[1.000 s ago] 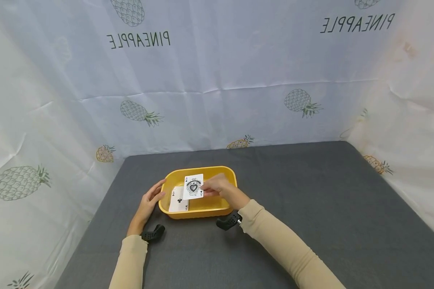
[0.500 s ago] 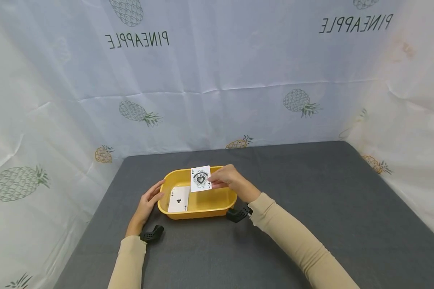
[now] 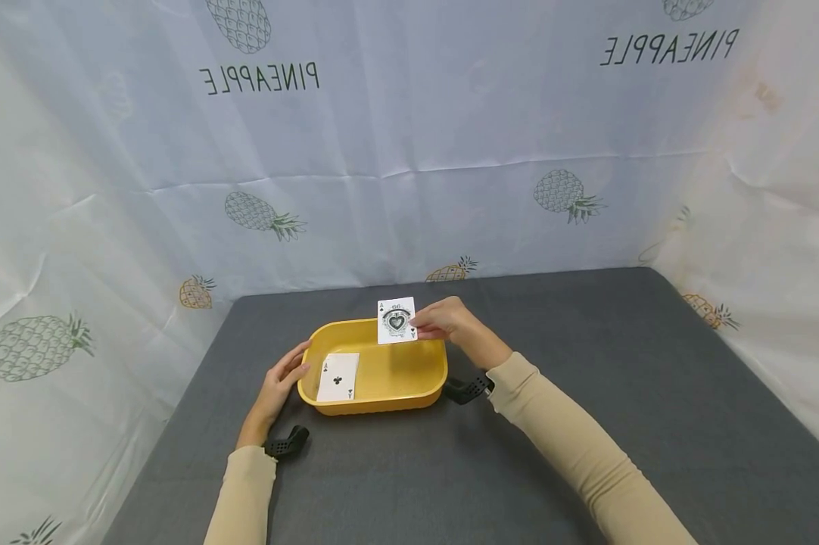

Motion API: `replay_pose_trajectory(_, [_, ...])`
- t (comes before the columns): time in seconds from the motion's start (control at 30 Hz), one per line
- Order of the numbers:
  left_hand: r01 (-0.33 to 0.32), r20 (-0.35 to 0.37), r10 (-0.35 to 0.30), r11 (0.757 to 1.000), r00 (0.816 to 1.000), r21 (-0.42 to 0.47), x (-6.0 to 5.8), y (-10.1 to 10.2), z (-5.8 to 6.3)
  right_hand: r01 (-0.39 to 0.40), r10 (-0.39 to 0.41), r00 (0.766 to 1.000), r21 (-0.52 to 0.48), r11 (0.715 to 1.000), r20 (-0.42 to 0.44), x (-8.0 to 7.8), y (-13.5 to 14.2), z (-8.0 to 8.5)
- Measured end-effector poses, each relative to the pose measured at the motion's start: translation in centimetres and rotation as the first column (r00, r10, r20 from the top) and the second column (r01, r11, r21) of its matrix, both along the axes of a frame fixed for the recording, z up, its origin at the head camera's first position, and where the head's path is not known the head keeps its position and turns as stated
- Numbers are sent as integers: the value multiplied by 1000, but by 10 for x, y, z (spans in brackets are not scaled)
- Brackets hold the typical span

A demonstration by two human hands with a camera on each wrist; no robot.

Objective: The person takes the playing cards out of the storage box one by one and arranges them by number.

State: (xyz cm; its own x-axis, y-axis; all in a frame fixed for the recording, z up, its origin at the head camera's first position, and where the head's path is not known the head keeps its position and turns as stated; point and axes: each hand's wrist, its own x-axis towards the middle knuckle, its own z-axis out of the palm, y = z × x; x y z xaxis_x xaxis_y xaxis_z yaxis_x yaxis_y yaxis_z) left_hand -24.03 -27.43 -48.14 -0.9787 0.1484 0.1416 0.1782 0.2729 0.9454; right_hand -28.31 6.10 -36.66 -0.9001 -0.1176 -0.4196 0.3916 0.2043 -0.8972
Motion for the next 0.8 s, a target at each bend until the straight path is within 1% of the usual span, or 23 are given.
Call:
replay_pose_trajectory(0.17, [0,-1,0,1000,1000,-2,-1,-1,-1,57,-57,998,-13,998,19,-10,8,0])
replay_pose_trajectory(0.27, [-1,0,1,1000,1000,-5,-1,-1,-2,87,-87,996,3,996,27,-16,14,-1])
replay_pose_trajectory(0.37, [-4,3,4,1000,1000,-6,-1,-1,-2,112,-113,993,21,993,22,-22,21,-5])
replay_pose_trajectory(0.53, [-1,5,1,1000,1000,-6,-1,-1,-2,151,-151,988,21,988,16,-30,33,-10])
replay_pose_trajectory(0.8, [-9,19,9,1000,1000,-16,-1,0,-1,199,-198,980,-21,980,15,-38,54,-17])
